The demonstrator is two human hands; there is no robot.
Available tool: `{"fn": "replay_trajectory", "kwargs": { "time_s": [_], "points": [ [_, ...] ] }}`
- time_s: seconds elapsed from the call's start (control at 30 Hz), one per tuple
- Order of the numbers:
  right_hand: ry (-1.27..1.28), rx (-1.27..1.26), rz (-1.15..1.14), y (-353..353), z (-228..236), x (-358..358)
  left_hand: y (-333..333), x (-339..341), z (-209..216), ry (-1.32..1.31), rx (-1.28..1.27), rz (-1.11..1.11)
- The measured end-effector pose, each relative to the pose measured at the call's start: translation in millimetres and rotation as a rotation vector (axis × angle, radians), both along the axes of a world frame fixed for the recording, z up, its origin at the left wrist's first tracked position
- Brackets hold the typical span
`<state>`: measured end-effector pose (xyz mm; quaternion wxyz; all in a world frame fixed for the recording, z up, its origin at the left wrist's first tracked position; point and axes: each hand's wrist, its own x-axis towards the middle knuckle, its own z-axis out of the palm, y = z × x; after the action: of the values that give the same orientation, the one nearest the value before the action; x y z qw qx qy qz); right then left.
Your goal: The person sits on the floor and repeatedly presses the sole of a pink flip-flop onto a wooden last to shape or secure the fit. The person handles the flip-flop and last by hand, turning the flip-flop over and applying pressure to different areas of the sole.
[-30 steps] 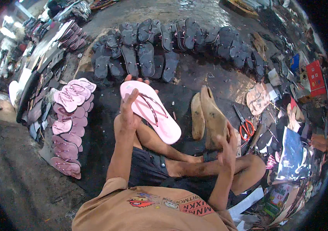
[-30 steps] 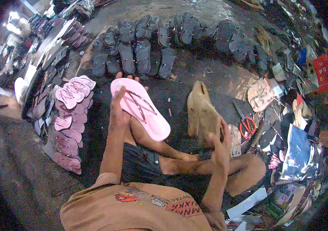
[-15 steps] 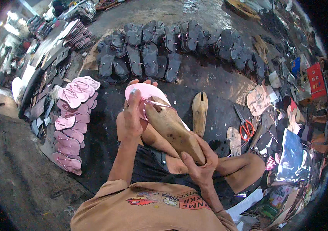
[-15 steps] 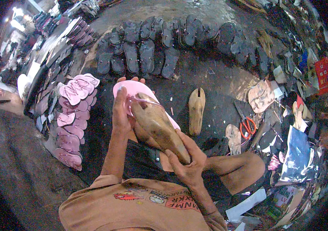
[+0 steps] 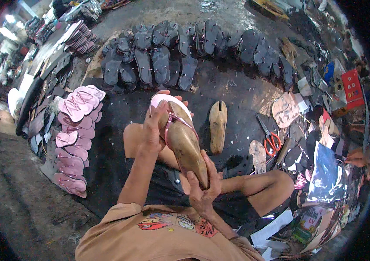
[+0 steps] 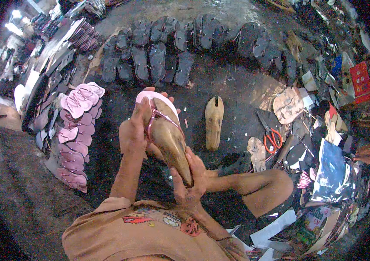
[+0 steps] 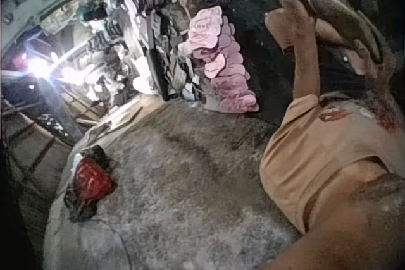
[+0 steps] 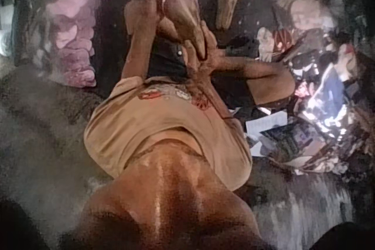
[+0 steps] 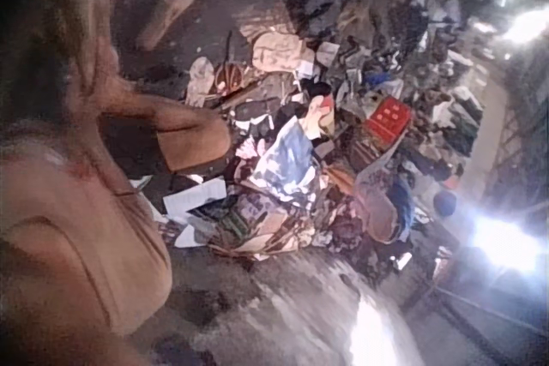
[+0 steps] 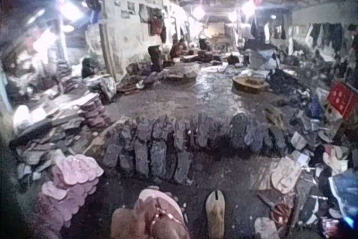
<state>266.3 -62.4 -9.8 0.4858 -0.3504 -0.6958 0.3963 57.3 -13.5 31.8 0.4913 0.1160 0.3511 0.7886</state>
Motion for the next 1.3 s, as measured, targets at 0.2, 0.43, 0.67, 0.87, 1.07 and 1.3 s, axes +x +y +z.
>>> {"fn": "replay_trajectory", "kwargs": {
  "time_s": [0.2, 0.43, 0.67, 0.87, 1.07, 1.3],
  "points": [
    [-0.031, -0.197, 0.212, 31.6, 24.0, 22.0, 2.8, -37.6, -5.7, 0.223, -0.074, -0.148],
    [-0.058, -0.398, 0.153, 17.8, 49.7, 27.7, 5.8, -41.8, -16.3, 0.171, -0.043, -0.09],
    [-0.215, 0.097, 0.104, 22.6, 52.4, 65.9, 11.6, -89.5, -17.2, 0.045, -0.101, 0.09],
    [-0.365, 0.371, 0.152, 40.4, 53.6, 77.2, 8.8, -88.8, -16.3, 0.027, -0.127, 0.065],
    [-0.368, 0.415, 0.219, 33.5, 40.8, 70.7, 4.1, -78.8, -16.9, -0.014, -0.215, 0.044],
    [0.025, -0.47, 0.027, 4.5, 44.9, 49.2, -3.0, -26.7, -10.3, 0.024, -0.15, -0.023]
  ]
}}
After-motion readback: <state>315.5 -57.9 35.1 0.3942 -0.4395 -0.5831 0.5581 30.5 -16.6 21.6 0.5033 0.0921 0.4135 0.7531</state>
